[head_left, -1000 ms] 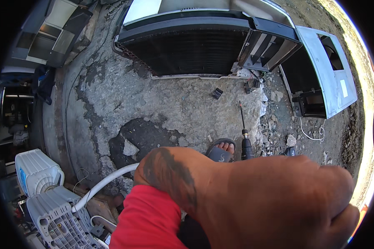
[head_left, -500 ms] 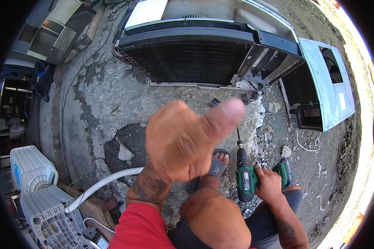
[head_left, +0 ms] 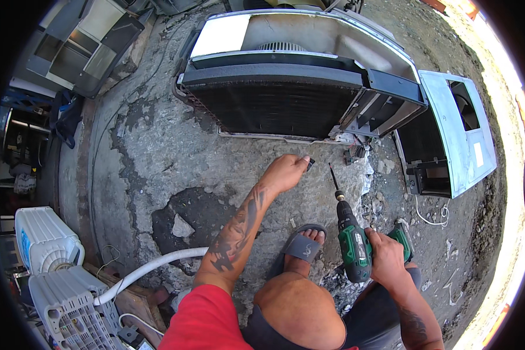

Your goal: Disassembling an air conditioning unit using a cordless drill to remove screws and inspect internal components.

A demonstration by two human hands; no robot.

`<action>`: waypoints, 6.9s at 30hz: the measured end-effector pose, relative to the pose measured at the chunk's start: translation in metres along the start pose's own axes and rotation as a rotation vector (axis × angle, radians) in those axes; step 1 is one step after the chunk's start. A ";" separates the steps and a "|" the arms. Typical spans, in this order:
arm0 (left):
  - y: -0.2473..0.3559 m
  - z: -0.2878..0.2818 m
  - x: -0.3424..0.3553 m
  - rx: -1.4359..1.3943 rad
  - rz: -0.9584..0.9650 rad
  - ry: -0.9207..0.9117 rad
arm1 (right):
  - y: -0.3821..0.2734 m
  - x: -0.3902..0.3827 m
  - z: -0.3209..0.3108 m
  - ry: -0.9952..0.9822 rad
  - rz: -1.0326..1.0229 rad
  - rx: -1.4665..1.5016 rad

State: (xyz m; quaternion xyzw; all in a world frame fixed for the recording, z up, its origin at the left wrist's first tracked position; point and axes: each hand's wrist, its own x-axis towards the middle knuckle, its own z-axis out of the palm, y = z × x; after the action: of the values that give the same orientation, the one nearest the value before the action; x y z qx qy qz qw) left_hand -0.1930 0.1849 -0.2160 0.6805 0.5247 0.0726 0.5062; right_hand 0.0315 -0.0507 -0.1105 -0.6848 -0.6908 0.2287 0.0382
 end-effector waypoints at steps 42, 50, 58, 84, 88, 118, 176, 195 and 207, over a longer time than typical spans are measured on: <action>-0.038 0.112 0.124 -0.823 -0.002 0.022 | 0.015 0.046 0.121 -0.199 0.186 -0.110; -0.046 0.113 0.123 -0.907 -0.002 0.020 | 0.013 0.050 0.127 -0.193 0.201 -0.044; -0.044 0.112 0.127 -0.943 0.016 -0.029 | 0.019 0.054 0.131 -0.125 0.243 0.036; -0.039 0.125 0.123 -0.921 0.014 0.202 | 0.019 0.031 0.118 -0.083 0.149 -0.047; -0.031 0.133 0.112 -0.941 0.019 0.159 | 0.022 0.003 0.070 -0.036 0.079 -0.038; 0.181 -0.105 -0.119 0.198 1.048 0.388 | 0.036 -0.002 -0.010 -0.342 -0.019 0.170; 0.148 -0.206 0.080 0.685 0.342 0.443 | -0.118 0.128 -0.041 -0.242 1.202 0.486; 0.145 -0.299 0.115 0.015 0.288 -0.349 | -0.420 0.190 -0.026 0.691 1.629 1.035; 0.099 -0.437 0.041 0.158 -0.557 -1.128 | -0.626 0.241 -0.073 1.721 1.397 2.583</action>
State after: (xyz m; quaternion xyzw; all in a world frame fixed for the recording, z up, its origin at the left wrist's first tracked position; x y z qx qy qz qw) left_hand -0.3868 0.4914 0.0500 0.4872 0.3384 -0.4706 0.6532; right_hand -0.5372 0.2273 0.1226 0.2774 -0.5601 -0.1622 -0.7635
